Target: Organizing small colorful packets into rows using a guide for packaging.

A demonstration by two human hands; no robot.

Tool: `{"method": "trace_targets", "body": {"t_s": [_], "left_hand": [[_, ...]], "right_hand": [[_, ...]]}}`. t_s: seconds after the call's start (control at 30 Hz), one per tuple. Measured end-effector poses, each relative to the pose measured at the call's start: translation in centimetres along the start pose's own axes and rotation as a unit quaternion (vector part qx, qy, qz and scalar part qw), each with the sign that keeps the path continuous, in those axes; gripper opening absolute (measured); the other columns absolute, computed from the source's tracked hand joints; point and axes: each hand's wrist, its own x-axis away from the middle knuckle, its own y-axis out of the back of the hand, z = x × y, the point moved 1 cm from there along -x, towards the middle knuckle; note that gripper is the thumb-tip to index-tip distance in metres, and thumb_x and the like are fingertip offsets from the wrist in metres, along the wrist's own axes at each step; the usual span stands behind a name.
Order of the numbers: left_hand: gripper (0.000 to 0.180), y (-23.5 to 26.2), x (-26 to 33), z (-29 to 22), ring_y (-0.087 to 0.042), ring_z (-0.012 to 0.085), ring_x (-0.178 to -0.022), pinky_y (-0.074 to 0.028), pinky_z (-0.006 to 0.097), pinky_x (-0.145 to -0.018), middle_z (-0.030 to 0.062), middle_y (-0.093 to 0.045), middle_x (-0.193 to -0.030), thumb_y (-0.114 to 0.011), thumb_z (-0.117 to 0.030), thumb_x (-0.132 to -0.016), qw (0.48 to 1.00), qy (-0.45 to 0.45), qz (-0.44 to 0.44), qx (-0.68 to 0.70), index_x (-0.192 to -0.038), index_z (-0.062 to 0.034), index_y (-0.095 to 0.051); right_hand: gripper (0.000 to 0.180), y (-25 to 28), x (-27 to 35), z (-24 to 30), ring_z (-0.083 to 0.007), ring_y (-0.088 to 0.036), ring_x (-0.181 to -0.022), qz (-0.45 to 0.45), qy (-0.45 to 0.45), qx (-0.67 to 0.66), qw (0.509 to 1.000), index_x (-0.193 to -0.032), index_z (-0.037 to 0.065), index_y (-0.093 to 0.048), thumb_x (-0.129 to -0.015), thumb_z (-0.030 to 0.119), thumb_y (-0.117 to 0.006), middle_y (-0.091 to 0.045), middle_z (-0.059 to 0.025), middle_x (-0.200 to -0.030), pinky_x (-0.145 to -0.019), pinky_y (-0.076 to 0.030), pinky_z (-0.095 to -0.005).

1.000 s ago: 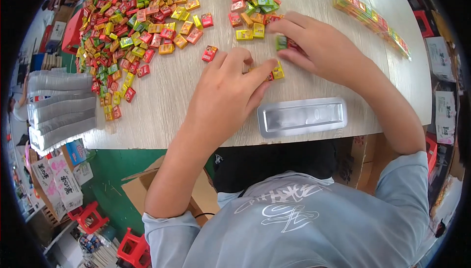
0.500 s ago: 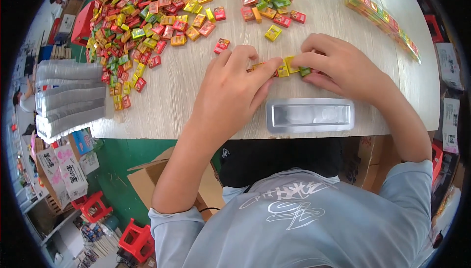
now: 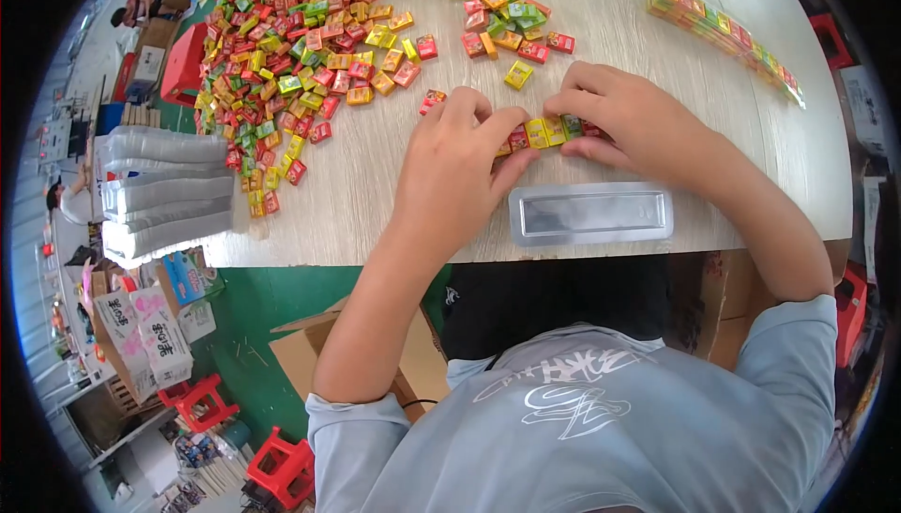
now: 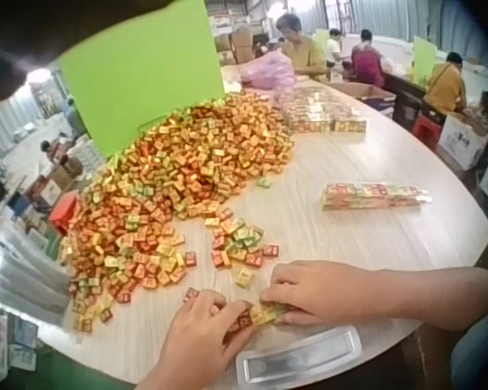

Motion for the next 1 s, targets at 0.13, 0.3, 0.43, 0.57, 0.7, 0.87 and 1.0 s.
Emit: {"method": "trace_targets", "body": {"t_s": [0.13,0.3,0.43,0.57,0.7,0.87,1.0], "left_hand": [[0.032,-0.1,-0.1,-0.2,-0.064,0.0325,-0.095,-0.053,0.045,-0.083,0.011,-0.061,-0.101,-0.084,-0.025,-0.087,1.0,-0.004,-0.013,-0.001,-0.114,-0.0098,-0.075],[0.031,0.3,-0.3,-0.2,-0.064,0.031,-0.09,-0.054,0.044,-0.079,0.0094,-0.061,-0.096,-0.085,-0.025,-0.086,1.0,-0.007,-0.023,0.009,-0.112,-0.0099,-0.077],[0.031,3.6,-0.9,-2.2,-0.063,0.0287,-0.086,-0.052,0.042,-0.075,0.008,-0.062,-0.095,-0.087,-0.023,-0.083,0.997,-0.039,-0.058,-0.016,-0.11,-0.0109,-0.078],[0.034,5.5,0.1,-6.4,-0.061,0.0272,-0.081,-0.051,0.041,-0.07,0.007,-0.059,-0.093,-0.09,-0.022,-0.08,0.996,-0.064,-0.06,0.019,-0.11,-0.0114,-0.078],[0.038,2.0,1.7,-6.7,-0.06,0.0278,-0.088,-0.052,0.041,-0.077,0.0085,-0.058,-0.097,-0.089,-0.021,-0.081,0.997,-0.066,0.011,0.036,-0.116,-0.0135,-0.077],[0.047,0.3,3.8,-6.2,-0.06,0.0322,-0.099,-0.052,0.044,-0.085,0.011,-0.06,-0.107,-0.087,-0.024,-0.084,0.998,-0.06,-0.017,0.011,-0.126,-0.0092,-0.073],[0.055,-0.8,6.5,-6.0,-0.058,0.0368,-0.116,-0.048,0.047,-0.1,0.0134,-0.062,-0.13,-0.084,-0.026,-0.087,0.995,-0.069,-0.047,-0.054,-0.136,-0.0079,-0.068]], "right_hand": [[0.033,0.1,0.4,0.2,-0.0341,-0.066,-0.104,-0.007,-0.006,0.003,1.0,-0.119,0.007,-0.067,-0.09,0.019,-0.079,-0.062,-0.0128,-0.111,-0.089,-0.054,-0.044],[0.031,0.5,0.3,0.4,-0.0343,-0.066,-0.102,-0.032,0.006,0.003,0.999,-0.117,0.008,-0.068,-0.09,0.017,-0.078,-0.062,-0.013,-0.11,-0.088,-0.055,-0.0447],[0.031,3.4,0.6,3.0,-0.0352,-0.066,-0.098,-0.088,0.025,0.02,0.996,-0.116,0.008,-0.068,-0.088,0.015,-0.079,-0.062,-0.0132,-0.107,-0.085,-0.054,-0.0451],[0.033,6.4,4.4,7.4,-0.0347,-0.064,-0.094,-0.082,-0.032,0.002,0.996,-0.116,0.007,-0.068,-0.085,0.012,-0.08,-0.061,-0.0113,-0.104,-0.083,-0.053,-0.0443],[0.033,3.5,7.8,7.9,-0.0328,-0.063,-0.1,-0.069,-0.103,-0.024,0.992,-0.115,0.005,-0.068,-0.086,0.012,-0.079,-0.061,-0.0113,-0.106,-0.087,-0.053,-0.0432],[0.039,0.4,9.4,7.8,-0.0331,-0.06,-0.105,-0.143,-0.121,-0.027,0.982,-0.121,0.004,-0.065,-0.086,0.012,-0.079,-0.061,-0.0117,-0.116,-0.092,-0.052,-0.0427],[0.052,-1.4,10.7,8.5,-0.0324,-0.057,-0.112,-0.177,-0.112,0.056,0.976,-0.133,0.006,-0.062,-0.085,0.014,-0.08,-0.06,-0.0096,-0.132,-0.098,-0.051,-0.043]]}}
